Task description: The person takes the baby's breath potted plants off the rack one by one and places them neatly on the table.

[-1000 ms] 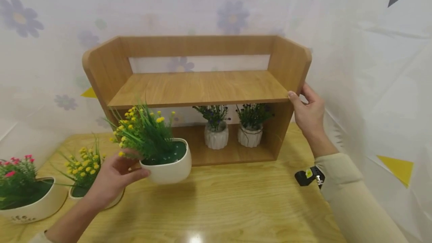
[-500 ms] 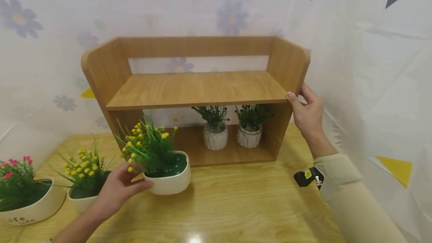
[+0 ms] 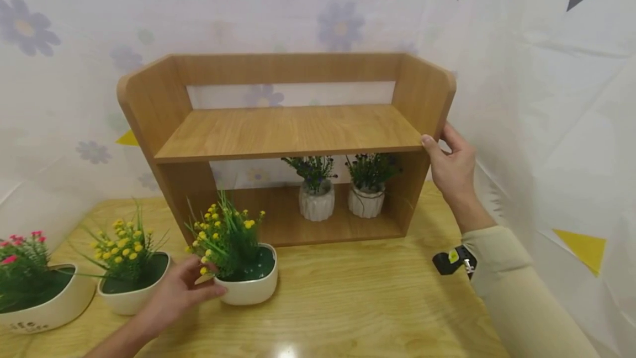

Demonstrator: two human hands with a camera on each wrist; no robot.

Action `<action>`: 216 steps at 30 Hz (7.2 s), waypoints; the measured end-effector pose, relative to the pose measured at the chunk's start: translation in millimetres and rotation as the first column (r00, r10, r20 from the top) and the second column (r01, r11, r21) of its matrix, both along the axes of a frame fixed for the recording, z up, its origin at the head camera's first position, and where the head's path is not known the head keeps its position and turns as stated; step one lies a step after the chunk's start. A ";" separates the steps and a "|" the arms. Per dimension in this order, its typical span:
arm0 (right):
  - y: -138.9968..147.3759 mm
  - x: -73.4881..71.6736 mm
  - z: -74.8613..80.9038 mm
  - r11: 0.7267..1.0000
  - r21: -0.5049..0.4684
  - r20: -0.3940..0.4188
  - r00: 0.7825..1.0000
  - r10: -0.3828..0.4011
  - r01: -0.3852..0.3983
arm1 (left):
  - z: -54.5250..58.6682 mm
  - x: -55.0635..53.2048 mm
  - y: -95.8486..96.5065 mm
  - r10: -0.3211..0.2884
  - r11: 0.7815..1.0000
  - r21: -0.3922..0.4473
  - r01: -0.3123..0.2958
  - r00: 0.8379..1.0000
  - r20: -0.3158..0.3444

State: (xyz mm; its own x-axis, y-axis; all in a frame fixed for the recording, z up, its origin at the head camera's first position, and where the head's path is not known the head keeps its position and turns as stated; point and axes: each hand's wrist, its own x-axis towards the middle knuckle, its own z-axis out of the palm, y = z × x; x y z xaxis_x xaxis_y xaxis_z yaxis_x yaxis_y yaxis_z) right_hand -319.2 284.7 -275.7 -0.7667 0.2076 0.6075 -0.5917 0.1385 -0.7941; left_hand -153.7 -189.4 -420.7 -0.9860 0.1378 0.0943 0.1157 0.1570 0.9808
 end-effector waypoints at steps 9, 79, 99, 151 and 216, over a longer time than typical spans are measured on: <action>-2.5 -0.8 -0.6 0.999 -0.030 -0.023 1.000 0.015 -0.016 | -9.7 0.0 -5.1 -0.074 0.997 0.016 0.075 0.996 -0.040; -2.7 0.1 -1.9 0.998 -0.055 -0.044 0.999 -0.012 0.009 | 75.5 55.5 -72.1 -0.288 0.908 0.198 0.369 0.894 -0.343; -1.8 -0.9 -2.2 0.996 -0.083 -0.026 0.999 0.021 -0.023 | 140.2 14.9 -62.6 0.109 0.953 0.304 0.016 0.915 -0.388; -3.2 0.7 -1.9 0.994 -0.097 -0.053 0.998 0.035 -0.040 | 179.1 -86.0 -57.0 0.254 0.953 -0.086 -0.289 0.924 -0.286; -84.7 77.9 -78.1 0.886 0.049 0.268 0.860 0.434 -0.462 | 170.6 -91.4 -59.7 0.232 0.960 -0.085 -0.268 0.926 -0.296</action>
State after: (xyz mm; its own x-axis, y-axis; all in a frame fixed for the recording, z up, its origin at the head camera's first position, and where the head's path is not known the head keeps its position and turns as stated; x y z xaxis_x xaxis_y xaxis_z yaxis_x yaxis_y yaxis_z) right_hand -241.2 200.0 -353.8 -0.8868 -0.2493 0.3891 -0.4013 -0.0022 -0.9160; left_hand -245.1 -249.1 -250.1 -0.9253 -0.0821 0.3702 0.3246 0.3330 0.8853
